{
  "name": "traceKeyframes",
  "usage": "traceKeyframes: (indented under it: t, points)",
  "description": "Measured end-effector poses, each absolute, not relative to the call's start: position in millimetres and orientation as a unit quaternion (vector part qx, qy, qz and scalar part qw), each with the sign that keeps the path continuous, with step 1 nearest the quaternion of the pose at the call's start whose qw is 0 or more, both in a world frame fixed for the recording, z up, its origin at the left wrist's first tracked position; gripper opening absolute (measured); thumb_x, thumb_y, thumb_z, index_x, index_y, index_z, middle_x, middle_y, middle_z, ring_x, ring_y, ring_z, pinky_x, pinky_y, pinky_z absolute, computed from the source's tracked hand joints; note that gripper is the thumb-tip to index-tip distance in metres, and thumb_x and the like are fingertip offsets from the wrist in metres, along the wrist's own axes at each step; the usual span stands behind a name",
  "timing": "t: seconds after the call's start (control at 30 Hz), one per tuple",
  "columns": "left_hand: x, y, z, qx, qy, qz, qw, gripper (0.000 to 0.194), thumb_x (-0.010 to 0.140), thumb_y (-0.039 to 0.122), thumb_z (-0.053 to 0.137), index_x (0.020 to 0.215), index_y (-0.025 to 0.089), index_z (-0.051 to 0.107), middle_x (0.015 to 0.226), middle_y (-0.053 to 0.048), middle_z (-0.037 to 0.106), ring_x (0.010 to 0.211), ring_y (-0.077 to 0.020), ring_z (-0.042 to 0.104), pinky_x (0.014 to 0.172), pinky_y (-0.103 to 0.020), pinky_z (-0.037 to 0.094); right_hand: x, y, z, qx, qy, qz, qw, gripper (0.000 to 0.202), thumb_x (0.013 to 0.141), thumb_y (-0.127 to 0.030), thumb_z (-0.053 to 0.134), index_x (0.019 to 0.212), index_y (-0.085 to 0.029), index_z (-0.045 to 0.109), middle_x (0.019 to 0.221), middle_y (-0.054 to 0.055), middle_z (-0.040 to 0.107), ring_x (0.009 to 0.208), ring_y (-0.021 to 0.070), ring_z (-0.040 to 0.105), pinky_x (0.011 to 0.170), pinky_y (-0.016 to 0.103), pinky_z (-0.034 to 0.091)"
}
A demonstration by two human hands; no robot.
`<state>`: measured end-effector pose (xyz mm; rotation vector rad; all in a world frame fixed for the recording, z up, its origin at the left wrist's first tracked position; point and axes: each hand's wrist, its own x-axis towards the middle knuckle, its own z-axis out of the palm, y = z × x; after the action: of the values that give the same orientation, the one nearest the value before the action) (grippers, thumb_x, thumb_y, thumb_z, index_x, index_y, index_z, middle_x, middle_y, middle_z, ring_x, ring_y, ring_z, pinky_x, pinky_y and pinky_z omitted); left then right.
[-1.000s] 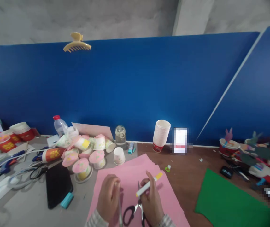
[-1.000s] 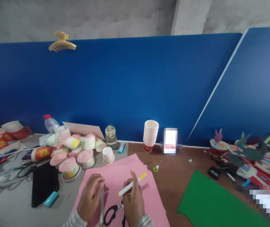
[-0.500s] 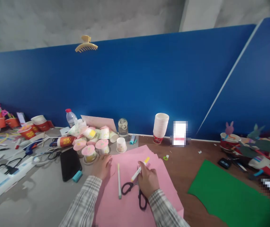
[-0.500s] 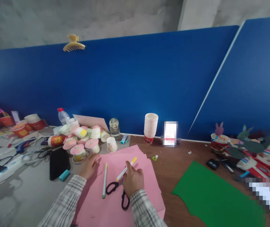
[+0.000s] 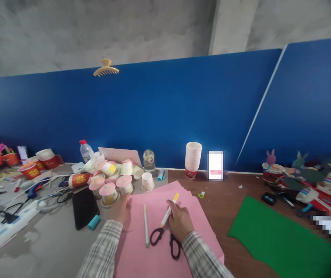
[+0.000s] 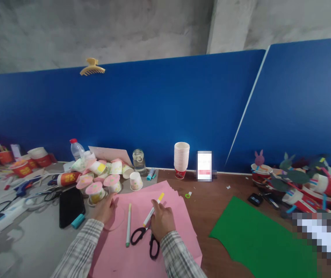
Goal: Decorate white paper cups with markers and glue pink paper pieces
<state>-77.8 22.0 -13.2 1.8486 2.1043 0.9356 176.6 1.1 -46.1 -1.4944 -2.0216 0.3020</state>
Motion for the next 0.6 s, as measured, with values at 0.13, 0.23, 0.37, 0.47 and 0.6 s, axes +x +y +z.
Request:
traceKeyframes:
  t: [0.13, 0.23, 0.37, 0.47, 0.6]
  points:
    - [-75.4, 21.3, -5.8, 0.588, 0.672, 0.434, 0.118, 0.026, 0.06, 0.022, 0.051, 0.086, 0.02, 0.055, 0.069, 0.0, 0.057, 0.069, -0.0227, 0.059, 0.069, -0.037, 0.048, 176.2, 2.5, -48.5, -0.563, -0.759, 0.107, 0.308, 0.055, 0.058, -0.006, 0.049, 0.111, -0.021, 0.056, 0.088, 0.007, 0.072, 0.07, 0.0258, 0.064, 0.063, 0.031, 0.039]
    - [-66.0, 17.0, -0.2, 0.569, 0.627, 0.511, 0.149, 0.03, 0.063, 0.036, 0.048, 0.088, 0.02, 0.053, 0.071, 0.001, 0.056, 0.067, -0.0198, 0.058, 0.063, -0.033, 0.05, 175.8, 2.9, -51.1, -0.561, -0.757, 0.101, 0.32, 0.057, 0.058, -0.006, 0.049, 0.113, -0.019, 0.053, 0.084, 0.007, 0.072, 0.068, 0.0257, 0.063, 0.062, 0.032, 0.04]
    - [-50.0, 10.5, 2.1, 0.554, 0.587, 0.561, 0.182, 0.036, 0.06, 0.047, 0.051, 0.084, 0.019, 0.056, 0.067, 0.002, 0.055, 0.06, -0.018, 0.056, 0.055, -0.031, 0.05, 175.5, 0.9, -49.8, -0.543, -0.758, 0.087, 0.351, 0.061, 0.062, -0.009, 0.049, 0.121, -0.018, 0.045, 0.082, 0.008, 0.07, 0.064, 0.0254, 0.062, 0.058, 0.032, 0.041]
    - [-40.2, 7.0, 2.7, 0.555, 0.568, 0.572, 0.205, 0.035, 0.059, 0.045, 0.054, 0.082, 0.019, 0.057, 0.066, 0.002, 0.056, 0.059, -0.0174, 0.055, 0.053, -0.031, 0.049, 174.4, -3.7, -38.7, -0.546, -0.731, 0.085, 0.401, 0.054, 0.065, -0.013, 0.05, 0.118, -0.022, 0.05, 0.083, 0.008, 0.067, 0.062, 0.0244, 0.059, 0.057, 0.033, 0.041]
    - [-25.9, 1.2, 4.8, 0.581, 0.54, 0.561, 0.237, 0.029, 0.059, 0.039, 0.057, 0.081, 0.02, 0.059, 0.067, 0.001, 0.057, 0.062, -0.0181, 0.056, 0.057, -0.031, 0.05, 169.7, -13.4, -17.4, -0.504, -0.63, 0.24, 0.54, 0.028, 0.075, -0.026, 0.046, 0.097, -0.022, 0.064, 0.073, 0.003, 0.064, 0.061, 0.0206, 0.057, 0.058, 0.03, 0.044]
